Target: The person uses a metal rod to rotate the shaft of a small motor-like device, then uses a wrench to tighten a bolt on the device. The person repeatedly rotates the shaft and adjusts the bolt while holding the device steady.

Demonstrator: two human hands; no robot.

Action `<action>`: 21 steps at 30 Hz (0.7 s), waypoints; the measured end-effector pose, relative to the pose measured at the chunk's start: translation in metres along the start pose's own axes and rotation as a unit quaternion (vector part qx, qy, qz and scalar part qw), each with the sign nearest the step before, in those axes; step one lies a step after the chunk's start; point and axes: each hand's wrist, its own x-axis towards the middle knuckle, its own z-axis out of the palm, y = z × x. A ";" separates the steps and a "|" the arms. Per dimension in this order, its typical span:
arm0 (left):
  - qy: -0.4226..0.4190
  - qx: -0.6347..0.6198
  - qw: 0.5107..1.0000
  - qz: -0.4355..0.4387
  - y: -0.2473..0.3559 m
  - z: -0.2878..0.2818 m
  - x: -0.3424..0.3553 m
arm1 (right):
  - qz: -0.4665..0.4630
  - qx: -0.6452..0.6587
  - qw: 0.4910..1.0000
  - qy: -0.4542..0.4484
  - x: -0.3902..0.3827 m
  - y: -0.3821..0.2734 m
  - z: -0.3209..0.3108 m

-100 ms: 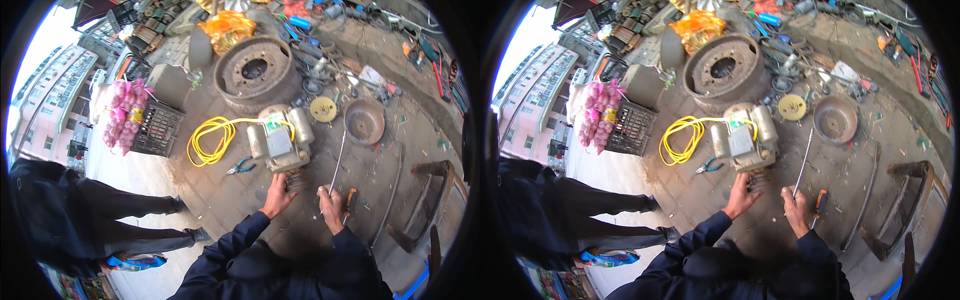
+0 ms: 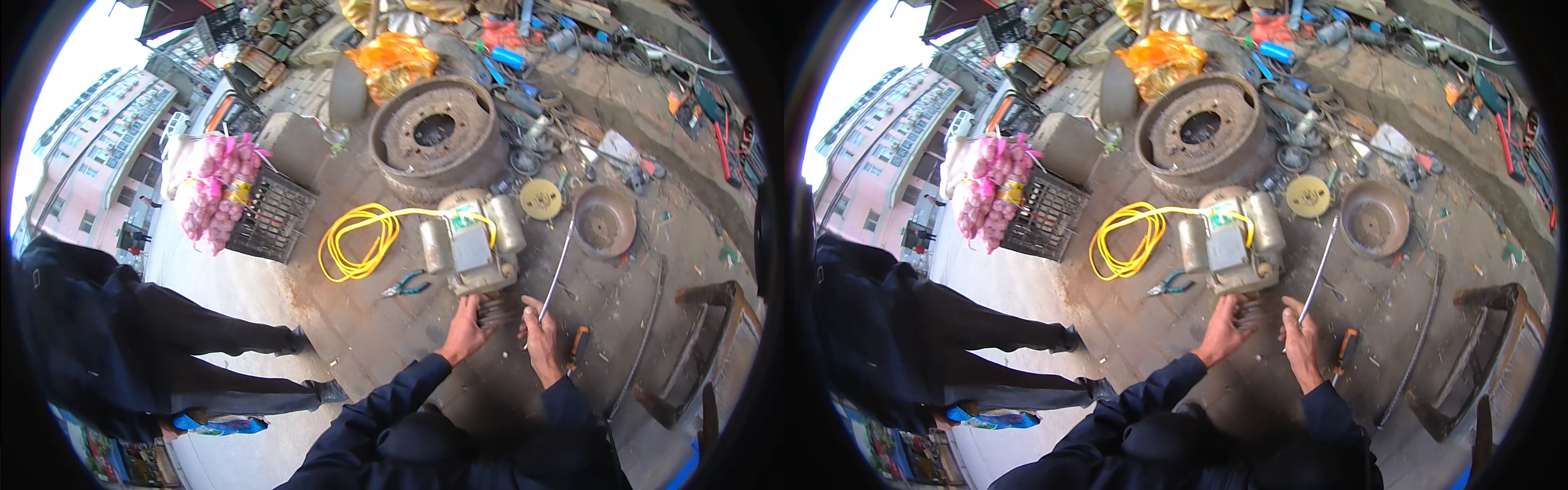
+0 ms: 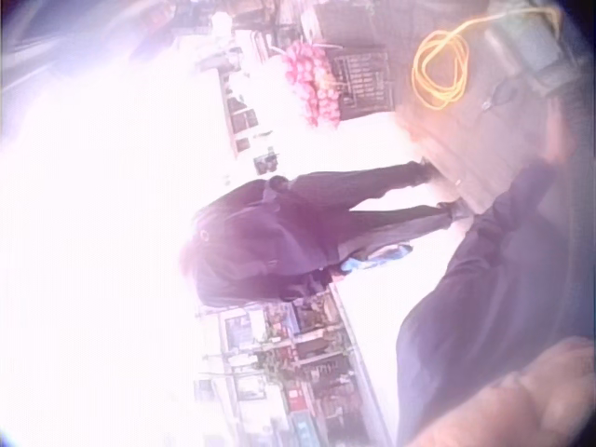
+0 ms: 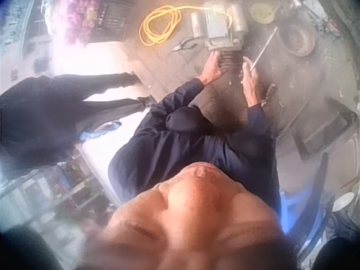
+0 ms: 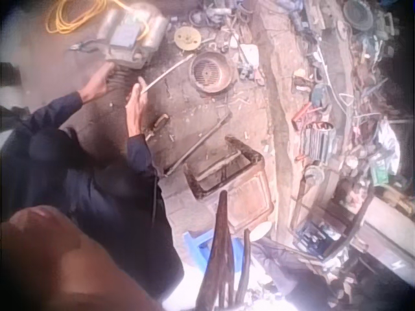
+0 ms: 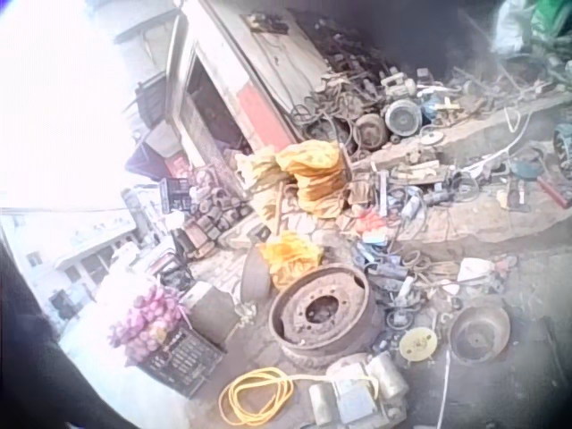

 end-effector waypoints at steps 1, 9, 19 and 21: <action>0.008 0.012 0.999 0.034 -0.003 0.001 0.002 | -0.054 -0.026 0.998 0.032 0.010 0.004 0.007; -0.030 -0.034 0.999 0.016 -0.013 0.006 0.002 | 0.040 0.134 0.988 -0.068 0.031 0.032 0.027; -0.023 -0.115 0.992 -0.042 0.050 -0.013 -0.034 | 0.064 0.092 0.993 -0.022 -0.037 -0.049 0.028; -0.045 -0.136 0.988 -0.065 0.067 -0.026 -0.035 | 0.016 0.119 0.992 -0.042 -0.044 -0.068 0.026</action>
